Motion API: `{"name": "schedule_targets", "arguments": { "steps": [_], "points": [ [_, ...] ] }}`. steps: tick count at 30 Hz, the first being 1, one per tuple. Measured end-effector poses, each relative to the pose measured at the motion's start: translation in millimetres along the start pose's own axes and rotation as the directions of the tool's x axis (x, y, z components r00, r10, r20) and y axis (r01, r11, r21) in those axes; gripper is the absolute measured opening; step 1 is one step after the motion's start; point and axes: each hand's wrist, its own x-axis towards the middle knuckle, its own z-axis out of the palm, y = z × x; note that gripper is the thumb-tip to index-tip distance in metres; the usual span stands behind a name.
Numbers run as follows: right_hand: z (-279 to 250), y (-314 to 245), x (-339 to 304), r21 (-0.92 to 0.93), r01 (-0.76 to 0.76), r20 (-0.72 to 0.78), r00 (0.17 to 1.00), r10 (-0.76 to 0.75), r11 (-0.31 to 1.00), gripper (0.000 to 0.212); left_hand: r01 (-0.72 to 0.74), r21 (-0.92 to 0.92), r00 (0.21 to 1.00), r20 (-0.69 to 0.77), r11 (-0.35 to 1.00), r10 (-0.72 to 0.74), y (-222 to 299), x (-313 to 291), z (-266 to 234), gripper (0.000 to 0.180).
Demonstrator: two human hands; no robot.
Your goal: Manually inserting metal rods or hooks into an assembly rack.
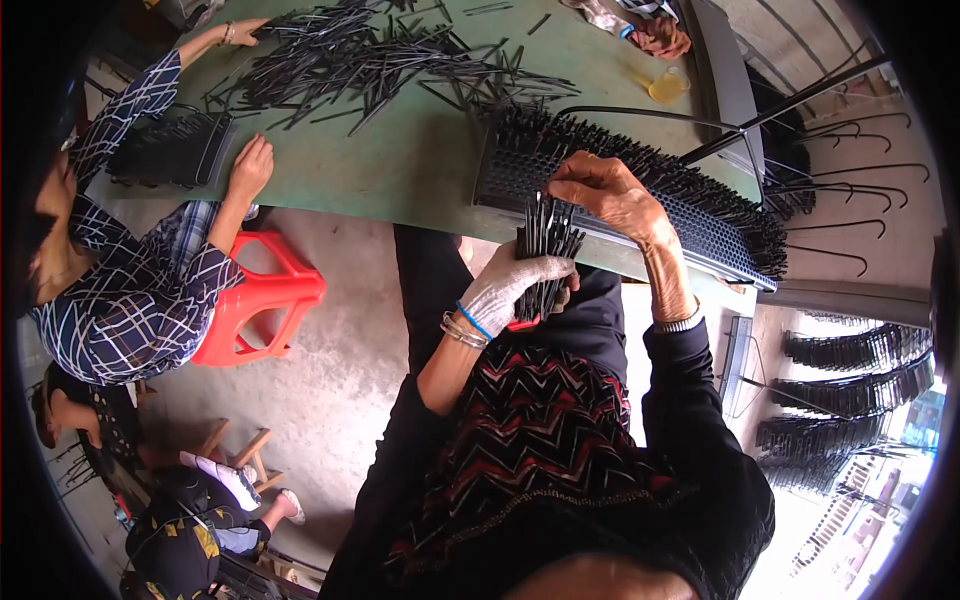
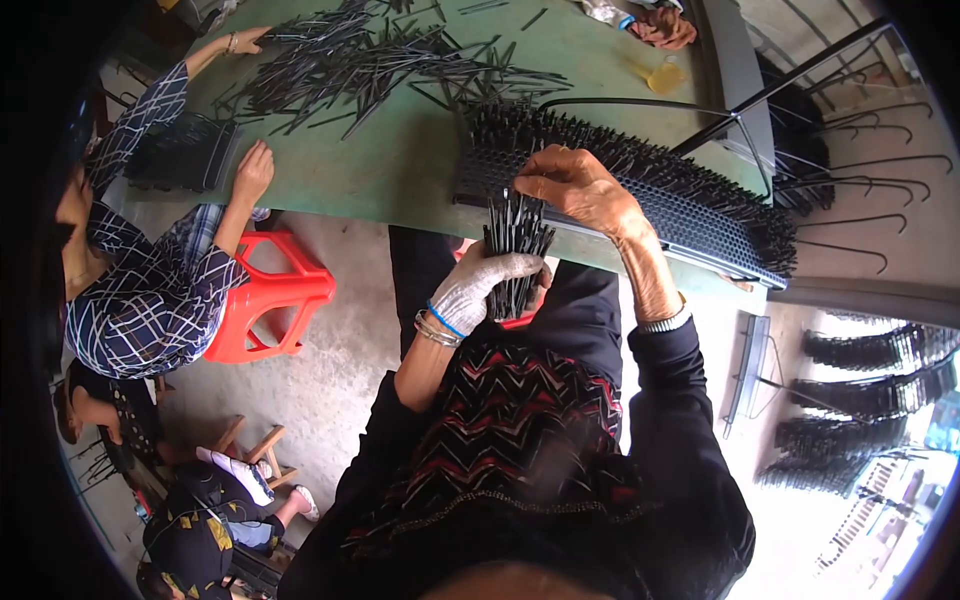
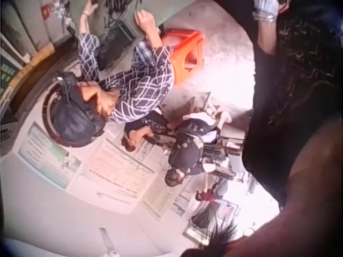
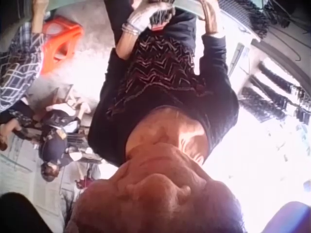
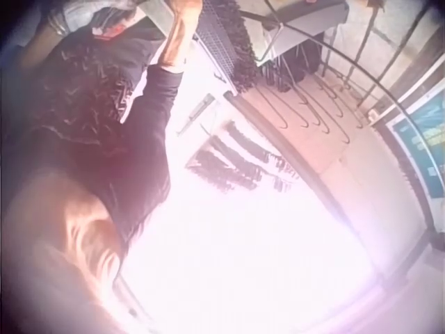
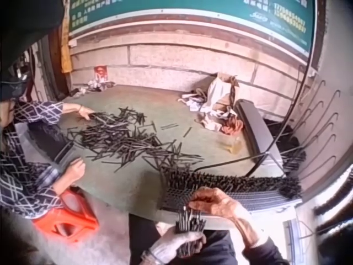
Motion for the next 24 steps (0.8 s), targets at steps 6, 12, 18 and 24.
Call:
{"name": "schedule_targets", "arguments": {
  "steps": [6, 12, 18, 24],
  "points": [
    [0.4, 2.3, 1.9, -0.005, 0.055, -0.047, 0.997, -0.055, 0.998, 0.020, -0.057, 0.045, 0.998, 0.008, 0.997, 0.057, -3.1, 8.8, -8.9, 0.018],
    [4.3, -7.5, 9.5, -0.020, 0.097, -0.494, 0.864, -0.094, 0.995, 0.017, -0.034, 0.022, 0.995, -0.091, 0.999, 0.036, 4.8, 12.4, -9.9, 0.018],
    [11.4, 7.5, 25.7, -0.165, 0.299, -0.680, 0.656, -0.328, 0.940, 0.008, -0.045, 0.028, 0.993, -0.105, 0.999, 0.048, 2.0, 12.4, -10.9, 0.015],
    [24.7, 19.1, 35.9, -0.382, 0.236, -0.644, 0.625, -0.441, 0.893, 0.011, -0.069, -0.018, 0.997, -0.027, 0.997, 0.068, -13.3, 12.2, -16.1, 0.015]
  ]
}}
